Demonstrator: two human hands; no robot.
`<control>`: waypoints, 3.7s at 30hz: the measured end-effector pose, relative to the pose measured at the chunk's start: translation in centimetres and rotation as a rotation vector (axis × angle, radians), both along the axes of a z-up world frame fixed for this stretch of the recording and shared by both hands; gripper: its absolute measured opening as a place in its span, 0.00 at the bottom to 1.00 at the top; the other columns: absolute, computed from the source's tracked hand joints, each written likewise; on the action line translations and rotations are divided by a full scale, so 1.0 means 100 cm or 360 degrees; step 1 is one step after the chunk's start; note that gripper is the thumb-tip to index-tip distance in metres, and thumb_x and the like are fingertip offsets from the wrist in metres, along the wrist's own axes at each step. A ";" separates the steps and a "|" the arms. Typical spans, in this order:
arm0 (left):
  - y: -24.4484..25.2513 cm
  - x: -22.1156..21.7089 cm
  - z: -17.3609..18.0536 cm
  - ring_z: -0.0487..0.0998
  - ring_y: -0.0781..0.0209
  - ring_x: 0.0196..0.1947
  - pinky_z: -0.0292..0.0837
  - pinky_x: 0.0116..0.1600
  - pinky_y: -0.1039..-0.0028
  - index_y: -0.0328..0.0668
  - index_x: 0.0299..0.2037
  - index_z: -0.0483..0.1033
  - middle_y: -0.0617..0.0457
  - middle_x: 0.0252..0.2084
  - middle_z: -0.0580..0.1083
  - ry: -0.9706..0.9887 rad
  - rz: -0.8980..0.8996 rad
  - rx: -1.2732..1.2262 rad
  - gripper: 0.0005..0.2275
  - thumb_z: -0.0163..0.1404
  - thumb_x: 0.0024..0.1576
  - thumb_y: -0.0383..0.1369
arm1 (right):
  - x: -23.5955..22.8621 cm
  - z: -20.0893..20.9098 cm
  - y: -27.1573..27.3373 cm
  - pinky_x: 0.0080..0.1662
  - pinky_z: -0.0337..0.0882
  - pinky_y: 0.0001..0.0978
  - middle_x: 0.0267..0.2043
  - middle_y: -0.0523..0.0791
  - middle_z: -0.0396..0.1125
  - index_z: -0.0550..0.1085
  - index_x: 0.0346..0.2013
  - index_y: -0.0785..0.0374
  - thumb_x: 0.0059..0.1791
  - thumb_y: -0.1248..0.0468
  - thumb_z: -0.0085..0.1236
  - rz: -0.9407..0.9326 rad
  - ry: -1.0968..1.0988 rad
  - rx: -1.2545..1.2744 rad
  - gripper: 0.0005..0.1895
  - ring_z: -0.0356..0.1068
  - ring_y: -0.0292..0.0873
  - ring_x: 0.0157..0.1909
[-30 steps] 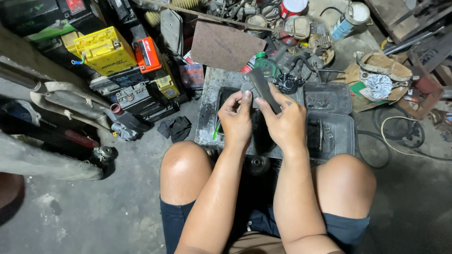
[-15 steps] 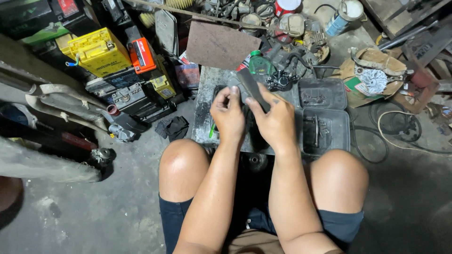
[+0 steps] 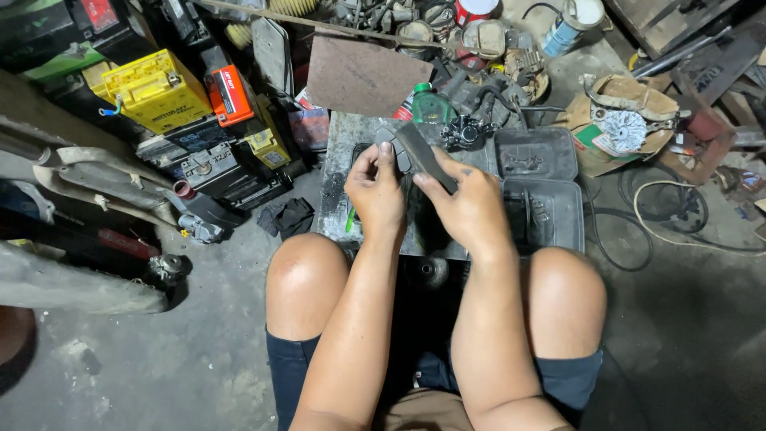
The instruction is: The person sits on the floor and files a small metal part using a metal file. They hold the part in one hand and rub the file against it repeatedly, turning the part over to work on different sides.
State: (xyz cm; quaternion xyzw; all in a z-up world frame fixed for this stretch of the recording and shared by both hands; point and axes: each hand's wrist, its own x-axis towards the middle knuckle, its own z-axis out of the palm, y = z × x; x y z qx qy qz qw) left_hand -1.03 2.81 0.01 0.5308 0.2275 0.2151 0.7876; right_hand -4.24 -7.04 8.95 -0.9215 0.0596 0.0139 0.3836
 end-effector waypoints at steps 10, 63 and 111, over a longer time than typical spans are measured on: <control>0.003 -0.002 0.009 0.67 0.75 0.32 0.72 0.39 0.78 0.40 0.35 0.81 0.60 0.25 0.71 -0.0172 -0.0143 0.0029 0.06 0.60 0.59 0.34 | 0.004 -0.014 -0.003 0.42 0.77 0.45 0.48 0.52 0.76 0.77 0.57 0.51 0.49 0.51 0.64 -0.0050 -0.0216 0.0081 0.23 0.75 0.58 0.48; 0.004 -0.001 0.014 0.69 0.76 0.34 0.76 0.42 0.77 0.37 0.38 0.83 0.62 0.26 0.70 -0.0195 -0.0133 -0.0027 0.06 0.61 0.58 0.31 | -0.001 0.003 0.001 0.50 0.76 0.47 0.53 0.51 0.74 0.78 0.55 0.55 0.46 0.57 0.68 -0.0105 -0.0194 0.0193 0.22 0.72 0.58 0.55; -0.001 -0.012 0.019 0.69 0.78 0.26 0.68 0.29 0.83 0.37 0.38 0.81 0.61 0.24 0.70 -0.0373 -0.0566 -0.0205 0.05 0.57 0.60 0.31 | 0.014 -0.052 -0.023 0.23 0.73 0.25 0.23 0.44 0.68 0.79 0.42 0.62 0.51 0.60 0.67 -0.0153 -0.0397 0.0975 0.10 0.69 0.34 0.23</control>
